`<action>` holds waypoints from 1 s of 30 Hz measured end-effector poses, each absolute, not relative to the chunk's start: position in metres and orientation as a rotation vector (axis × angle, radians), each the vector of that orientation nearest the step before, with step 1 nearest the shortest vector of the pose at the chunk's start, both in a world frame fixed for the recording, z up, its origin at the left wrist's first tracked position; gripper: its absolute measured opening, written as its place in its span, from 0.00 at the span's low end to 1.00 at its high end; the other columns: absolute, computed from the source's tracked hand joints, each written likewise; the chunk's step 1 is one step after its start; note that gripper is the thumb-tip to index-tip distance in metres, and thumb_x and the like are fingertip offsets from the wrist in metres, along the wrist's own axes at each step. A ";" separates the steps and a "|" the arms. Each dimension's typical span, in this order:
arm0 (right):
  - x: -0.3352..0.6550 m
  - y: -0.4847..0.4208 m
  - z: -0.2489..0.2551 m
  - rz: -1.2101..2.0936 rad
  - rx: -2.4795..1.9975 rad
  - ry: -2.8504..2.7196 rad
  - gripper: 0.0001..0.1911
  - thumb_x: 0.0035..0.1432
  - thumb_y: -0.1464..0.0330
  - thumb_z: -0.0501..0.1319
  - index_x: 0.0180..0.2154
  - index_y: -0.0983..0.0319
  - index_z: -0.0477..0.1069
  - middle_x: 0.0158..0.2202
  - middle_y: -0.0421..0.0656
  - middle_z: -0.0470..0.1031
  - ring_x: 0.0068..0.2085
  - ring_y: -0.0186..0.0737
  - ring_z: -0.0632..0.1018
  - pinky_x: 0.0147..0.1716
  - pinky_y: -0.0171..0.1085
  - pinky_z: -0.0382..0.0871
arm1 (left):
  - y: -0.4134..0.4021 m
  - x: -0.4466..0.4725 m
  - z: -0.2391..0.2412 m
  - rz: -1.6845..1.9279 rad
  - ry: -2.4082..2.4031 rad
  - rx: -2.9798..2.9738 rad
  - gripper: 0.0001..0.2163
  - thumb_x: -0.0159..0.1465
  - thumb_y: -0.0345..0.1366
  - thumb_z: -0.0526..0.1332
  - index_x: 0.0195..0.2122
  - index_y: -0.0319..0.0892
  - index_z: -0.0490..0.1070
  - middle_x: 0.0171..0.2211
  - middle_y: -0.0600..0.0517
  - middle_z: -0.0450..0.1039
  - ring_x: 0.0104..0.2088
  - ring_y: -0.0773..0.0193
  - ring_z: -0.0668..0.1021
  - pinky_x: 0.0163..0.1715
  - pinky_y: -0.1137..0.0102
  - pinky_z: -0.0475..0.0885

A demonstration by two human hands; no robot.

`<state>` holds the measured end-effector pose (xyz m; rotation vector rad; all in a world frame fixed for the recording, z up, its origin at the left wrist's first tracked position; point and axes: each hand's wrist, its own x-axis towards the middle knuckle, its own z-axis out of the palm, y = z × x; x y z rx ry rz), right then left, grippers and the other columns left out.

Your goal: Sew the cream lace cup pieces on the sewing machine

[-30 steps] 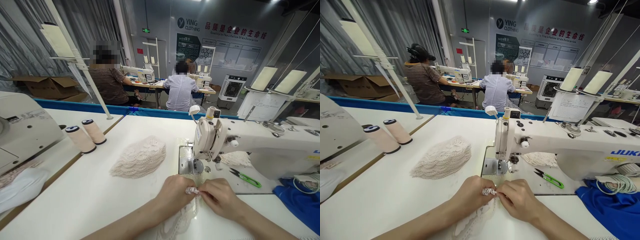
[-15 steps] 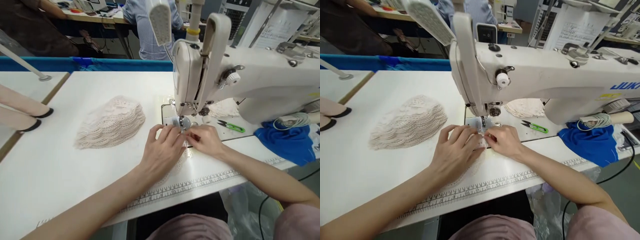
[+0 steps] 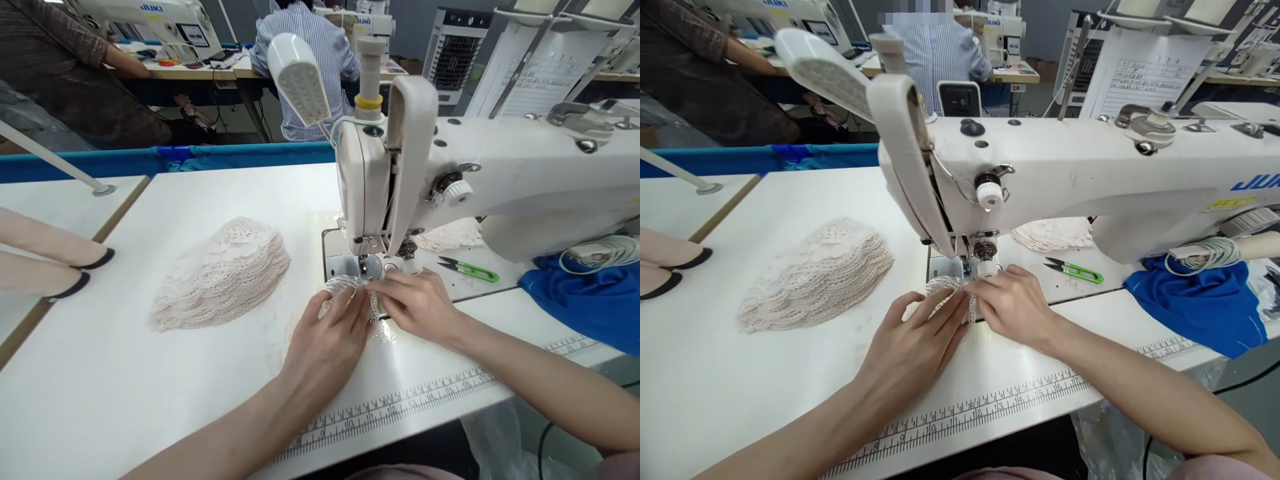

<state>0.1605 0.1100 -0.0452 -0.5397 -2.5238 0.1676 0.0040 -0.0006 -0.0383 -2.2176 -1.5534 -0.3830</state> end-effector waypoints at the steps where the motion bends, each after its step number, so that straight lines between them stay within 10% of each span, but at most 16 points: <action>1: 0.162 0.108 -0.044 0.095 -0.506 -2.547 0.16 0.60 0.75 0.52 0.45 0.62 0.75 0.30 0.39 0.77 0.26 0.31 0.72 0.26 0.34 0.56 | 0.001 0.002 -0.039 -0.387 -1.547 -2.220 0.14 0.69 0.33 0.52 0.52 0.34 0.69 0.48 0.44 0.76 0.50 0.57 0.73 0.48 0.60 0.62; 30: 0.162 0.108 -0.046 -0.432 -0.551 -2.638 0.17 0.60 0.76 0.52 0.46 0.66 0.75 0.33 0.47 0.77 0.30 0.37 0.71 0.27 0.37 0.55 | 0.018 -0.014 -0.052 -0.581 -1.615 -2.305 0.14 0.68 0.31 0.52 0.53 0.37 0.69 0.52 0.43 0.72 0.55 0.54 0.73 0.62 0.43 0.53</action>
